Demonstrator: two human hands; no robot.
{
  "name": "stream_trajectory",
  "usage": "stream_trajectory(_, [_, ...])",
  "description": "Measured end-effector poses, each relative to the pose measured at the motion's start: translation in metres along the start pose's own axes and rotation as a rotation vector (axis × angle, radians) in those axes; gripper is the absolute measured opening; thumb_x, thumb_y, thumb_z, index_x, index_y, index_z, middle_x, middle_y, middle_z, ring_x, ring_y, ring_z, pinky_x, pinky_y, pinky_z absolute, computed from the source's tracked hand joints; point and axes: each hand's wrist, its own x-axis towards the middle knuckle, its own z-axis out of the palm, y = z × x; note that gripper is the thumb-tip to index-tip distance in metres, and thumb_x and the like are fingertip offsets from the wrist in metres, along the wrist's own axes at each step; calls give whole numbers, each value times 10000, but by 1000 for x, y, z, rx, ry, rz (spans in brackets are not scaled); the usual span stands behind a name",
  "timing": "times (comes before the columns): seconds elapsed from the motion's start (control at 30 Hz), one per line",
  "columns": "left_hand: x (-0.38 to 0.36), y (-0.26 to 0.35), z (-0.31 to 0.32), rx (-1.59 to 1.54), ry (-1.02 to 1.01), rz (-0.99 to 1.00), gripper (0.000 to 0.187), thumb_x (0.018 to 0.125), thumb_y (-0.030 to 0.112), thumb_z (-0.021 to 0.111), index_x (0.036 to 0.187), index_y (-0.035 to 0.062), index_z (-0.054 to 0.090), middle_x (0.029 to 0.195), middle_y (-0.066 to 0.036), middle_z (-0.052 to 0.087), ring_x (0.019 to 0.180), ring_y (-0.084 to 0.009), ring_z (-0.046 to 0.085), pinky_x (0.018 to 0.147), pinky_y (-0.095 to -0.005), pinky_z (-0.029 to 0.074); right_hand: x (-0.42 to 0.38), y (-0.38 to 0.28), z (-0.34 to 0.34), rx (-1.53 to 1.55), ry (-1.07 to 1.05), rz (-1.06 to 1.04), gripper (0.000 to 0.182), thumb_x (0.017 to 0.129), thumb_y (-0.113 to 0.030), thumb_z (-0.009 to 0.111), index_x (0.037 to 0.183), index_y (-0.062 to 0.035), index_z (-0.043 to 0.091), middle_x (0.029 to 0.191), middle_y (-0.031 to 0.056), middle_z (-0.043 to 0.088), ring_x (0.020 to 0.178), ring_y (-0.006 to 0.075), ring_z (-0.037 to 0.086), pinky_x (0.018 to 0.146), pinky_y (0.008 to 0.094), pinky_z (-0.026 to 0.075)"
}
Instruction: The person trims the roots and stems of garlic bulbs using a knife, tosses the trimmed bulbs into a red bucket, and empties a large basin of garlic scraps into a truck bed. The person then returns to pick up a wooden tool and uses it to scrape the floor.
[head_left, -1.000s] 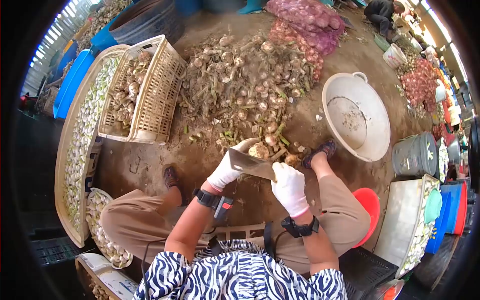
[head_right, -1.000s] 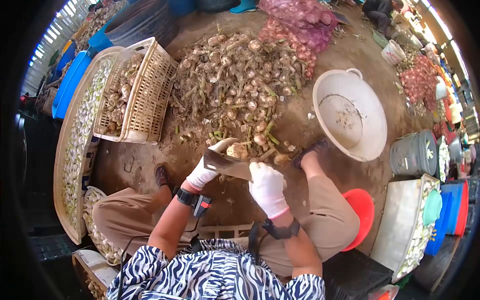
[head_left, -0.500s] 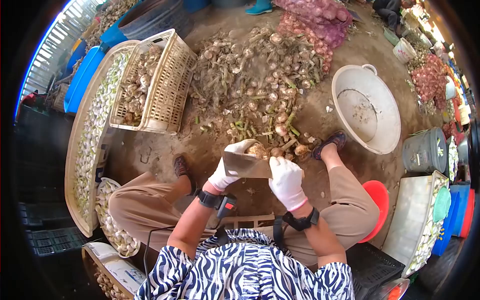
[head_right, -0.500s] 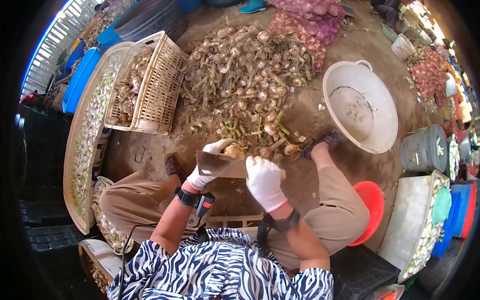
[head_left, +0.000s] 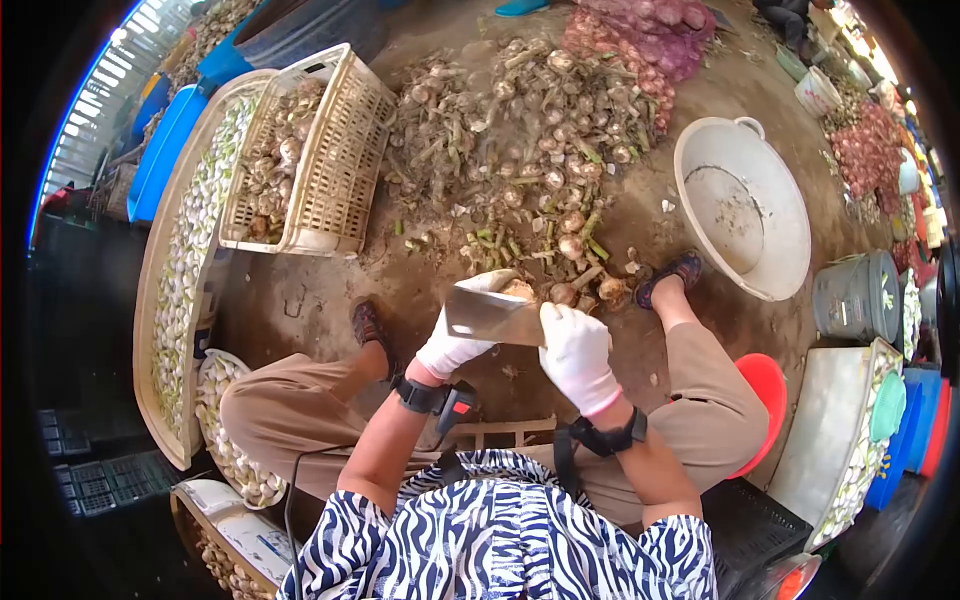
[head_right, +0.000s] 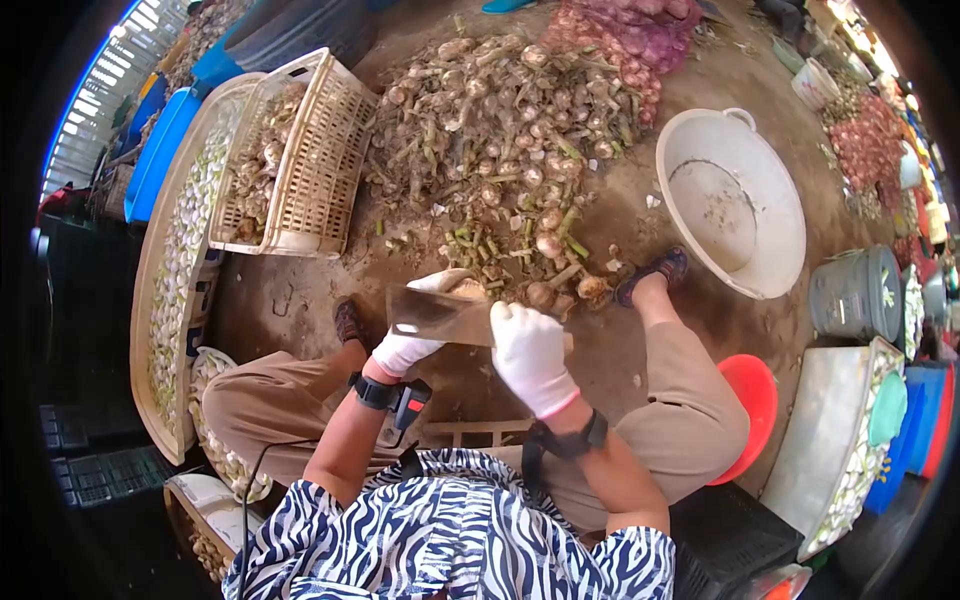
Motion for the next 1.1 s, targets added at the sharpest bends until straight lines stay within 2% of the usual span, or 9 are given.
stream_trajectory(0.07, [1, 48, 3, 561, -78, 9, 609, 690, 158, 804, 1242, 8, 595, 1059, -128, 687, 964, -181, 661, 873, -300, 514, -7, 39, 20, -72, -71, 234, 82, 817, -126, 551, 864, -60, 559, 711, 137, 625, 630, 327, 644, 554, 436, 516])
stream_trajectory(0.2, [-2, 41, -1, 417, 54, 124, 536, 682, 130, 782, 1175, 8, 608, 1026, -95, 664, 923, -194, 646, 832, -293, 520, -17, 76, 19, -54, -54, 432, 97, 825, -127, 591, 832, -39, 631, 673, 191, 644, 656, 377, 655, 564, 450, 521])
stream_trajectory(0.33, [10, 9, -1, -547, 127, -162, 407, 770, 82, 731, 1128, -11, 560, 926, -16, 614, 850, -122, 603, 778, -297, 529, -7, 42, 7, 706, 125, 509, 55, 827, -79, 640, 835, -24, 637, 711, 180, 626, 651, 336, 644, 583, 387, 489])
stream_trajectory(0.53, [25, -4, 25, -1035, 202, -221, 309, 802, 90, 635, 1095, 37, 556, 970, -104, 621, 725, -165, 582, 649, -279, 504, -9, 37, 33, 786, 16, 517, 52, 828, -65, 632, 827, -13, 633, 641, 145, 578, 582, 227, 615, 576, 338, 476])
stream_trajectory(0.6, [36, -21, -6, -1299, -33, -49, 329, 782, 72, 586, 1109, 44, 557, 1034, -149, 614, 836, -201, 618, 712, -287, 519, -23, 55, 62, 822, -517, 871, 89, 821, -106, 600, 822, -20, 626, 614, 114, 620, 508, 217, 595, 511, 357, 487])
stream_trajectory(0.73, [64, 39, -37, -886, 494, 97, 91, 922, 103, 568, 961, 36, 615, 1048, -150, 662, 940, -247, 682, 757, -350, 570, -45, 65, 74, 1116, -486, 1005, 83, 821, -88, 634, 895, -51, 629, 618, 60, 633, 452, 143, 559, 422, 311, 438])
stream_trajectory(0.87, [129, -23, 8, 882, -44, 238, 263, 856, 81, 563, 1103, 53, 646, 1126, -162, 667, 974, -299, 679, 800, -400, 558, -9, 80, 1, 1244, 222, 1141, 81, 874, -62, 654, 955, -56, 654, 692, 47, 637, 467, 86, 536, 399, 226, 389])
stream_trajectory(1.0, [194, -139, 87, 1544, -746, 369, 451, 795, 103, 598, 1245, 92, 629, 1269, -175, 605, 897, -323, 687, 746, -396, 554, 1, 98, -29, 1220, 416, 1255, 125, 881, -69, 650, 1004, -53, 658, 732, 61, 628, 499, 93, 555, 369, 224, 393])
stream_trajectory(1.1, [220, -210, 100, 2046, -648, 579, 447, 849, 133, 594, 1277, 4, 590, 1274, -177, 593, 880, -295, 680, 677, -415, 545, -5, 104, -29, 1237, 397, 1333, 134, 883, -72, 651, 1015, -52, 653, 726, 61, 622, 509, 93, 557, 364, 221, 393])
